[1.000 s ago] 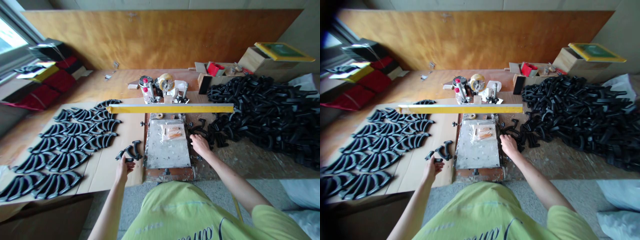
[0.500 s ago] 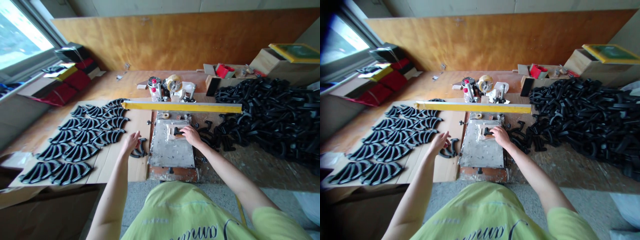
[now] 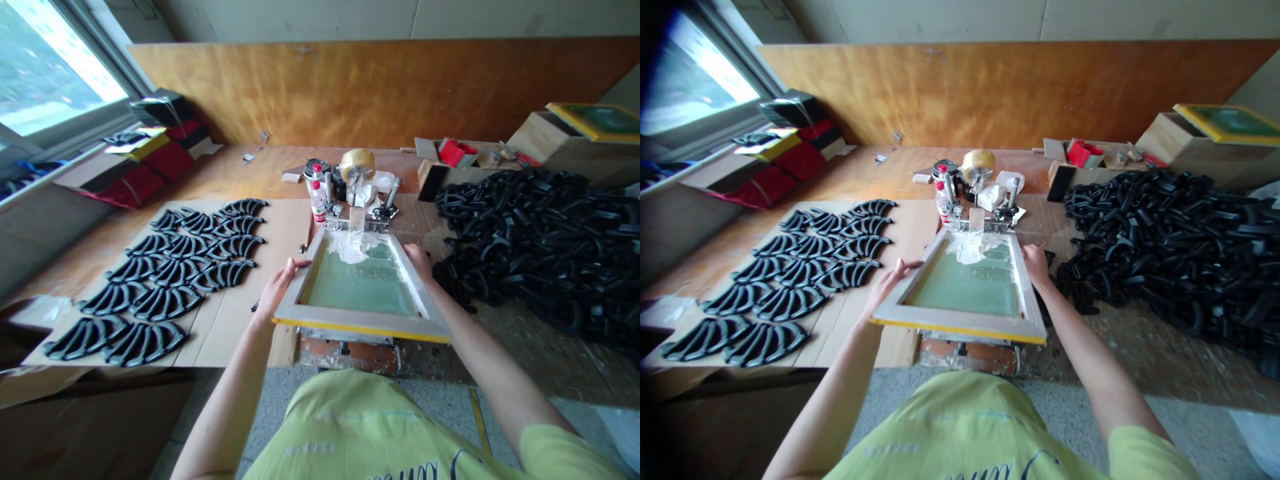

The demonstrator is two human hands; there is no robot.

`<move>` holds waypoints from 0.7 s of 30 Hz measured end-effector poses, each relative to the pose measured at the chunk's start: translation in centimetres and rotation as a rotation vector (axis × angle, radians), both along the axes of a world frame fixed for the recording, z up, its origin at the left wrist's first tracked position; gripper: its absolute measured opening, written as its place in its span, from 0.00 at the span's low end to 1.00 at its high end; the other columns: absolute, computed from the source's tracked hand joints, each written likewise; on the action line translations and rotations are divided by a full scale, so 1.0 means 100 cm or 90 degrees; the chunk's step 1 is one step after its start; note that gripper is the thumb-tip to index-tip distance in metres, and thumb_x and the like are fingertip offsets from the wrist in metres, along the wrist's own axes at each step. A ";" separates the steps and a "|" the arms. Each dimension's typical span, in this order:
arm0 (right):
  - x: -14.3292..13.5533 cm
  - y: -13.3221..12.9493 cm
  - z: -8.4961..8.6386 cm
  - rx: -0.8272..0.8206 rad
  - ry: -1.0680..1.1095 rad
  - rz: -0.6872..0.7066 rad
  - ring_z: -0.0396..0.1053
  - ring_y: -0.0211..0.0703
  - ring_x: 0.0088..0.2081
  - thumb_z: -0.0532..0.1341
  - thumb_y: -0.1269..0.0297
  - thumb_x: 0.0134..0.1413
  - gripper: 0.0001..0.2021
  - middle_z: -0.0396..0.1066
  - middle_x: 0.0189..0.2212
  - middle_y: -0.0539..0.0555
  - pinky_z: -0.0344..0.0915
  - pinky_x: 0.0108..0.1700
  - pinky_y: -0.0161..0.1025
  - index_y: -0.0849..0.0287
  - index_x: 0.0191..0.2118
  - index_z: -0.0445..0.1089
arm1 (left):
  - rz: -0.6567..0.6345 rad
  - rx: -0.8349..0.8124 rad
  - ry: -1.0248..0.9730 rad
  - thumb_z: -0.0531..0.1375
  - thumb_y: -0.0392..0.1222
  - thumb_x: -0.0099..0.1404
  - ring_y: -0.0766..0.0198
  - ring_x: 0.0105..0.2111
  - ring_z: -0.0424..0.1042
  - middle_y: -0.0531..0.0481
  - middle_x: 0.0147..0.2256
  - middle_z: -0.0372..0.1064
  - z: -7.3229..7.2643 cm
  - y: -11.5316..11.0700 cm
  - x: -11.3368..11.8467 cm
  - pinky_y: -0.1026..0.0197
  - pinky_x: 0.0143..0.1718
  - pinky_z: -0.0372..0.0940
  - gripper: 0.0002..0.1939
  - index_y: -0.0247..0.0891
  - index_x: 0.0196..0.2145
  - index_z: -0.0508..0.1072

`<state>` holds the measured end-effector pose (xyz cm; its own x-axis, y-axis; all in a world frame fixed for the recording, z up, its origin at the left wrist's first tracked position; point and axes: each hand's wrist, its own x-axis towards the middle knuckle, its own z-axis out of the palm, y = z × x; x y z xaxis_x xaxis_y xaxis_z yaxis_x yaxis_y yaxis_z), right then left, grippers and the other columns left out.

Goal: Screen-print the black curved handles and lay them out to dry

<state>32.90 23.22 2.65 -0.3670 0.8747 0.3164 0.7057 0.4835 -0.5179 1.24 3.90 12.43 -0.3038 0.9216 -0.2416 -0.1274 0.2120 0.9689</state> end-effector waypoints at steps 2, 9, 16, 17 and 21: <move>-0.006 0.016 0.013 0.023 0.025 -0.054 0.68 0.53 0.45 0.52 0.69 0.60 0.16 0.71 0.43 0.64 0.64 0.50 0.51 0.64 0.49 0.72 | -0.029 -0.075 0.006 0.62 0.63 0.56 0.64 0.26 0.71 0.48 0.32 0.76 -0.031 -0.017 -0.002 0.65 0.25 0.62 0.35 0.35 0.52 0.74; -0.106 0.022 0.057 0.070 -0.140 0.106 0.63 0.55 0.53 0.65 0.70 0.50 0.23 0.66 0.50 0.63 0.62 0.55 0.48 0.63 0.53 0.67 | 0.024 -0.105 0.042 0.64 0.57 0.55 0.65 0.27 0.70 0.51 0.31 0.73 -0.121 -0.026 0.006 0.66 0.28 0.64 0.44 0.39 0.65 0.58; -0.101 -0.025 0.040 0.056 -0.287 0.232 0.67 0.49 0.42 0.58 0.73 0.56 0.05 0.72 0.35 0.60 0.61 0.43 0.39 0.63 0.35 0.71 | 0.016 -0.113 0.077 0.61 0.57 0.59 0.66 0.29 0.70 0.51 0.33 0.73 -0.131 -0.028 0.004 0.66 0.30 0.64 0.37 0.41 0.62 0.63; -0.095 -0.032 0.038 0.072 -0.286 0.270 0.67 0.48 0.42 0.57 0.75 0.55 0.06 0.72 0.35 0.59 0.61 0.42 0.39 0.63 0.35 0.71 | 0.017 -0.112 0.078 0.61 0.57 0.59 0.66 0.29 0.70 0.51 0.33 0.73 -0.130 -0.028 0.004 0.66 0.30 0.64 0.36 0.41 0.62 0.63; -0.076 -0.040 0.046 0.087 -0.274 0.424 0.66 0.46 0.39 0.58 0.77 0.52 0.07 0.72 0.32 0.56 0.59 0.40 0.38 0.61 0.33 0.71 | 0.030 -0.114 0.076 0.62 0.58 0.58 0.66 0.28 0.70 0.51 0.32 0.72 -0.128 -0.029 0.007 0.65 0.30 0.64 0.36 0.40 0.61 0.65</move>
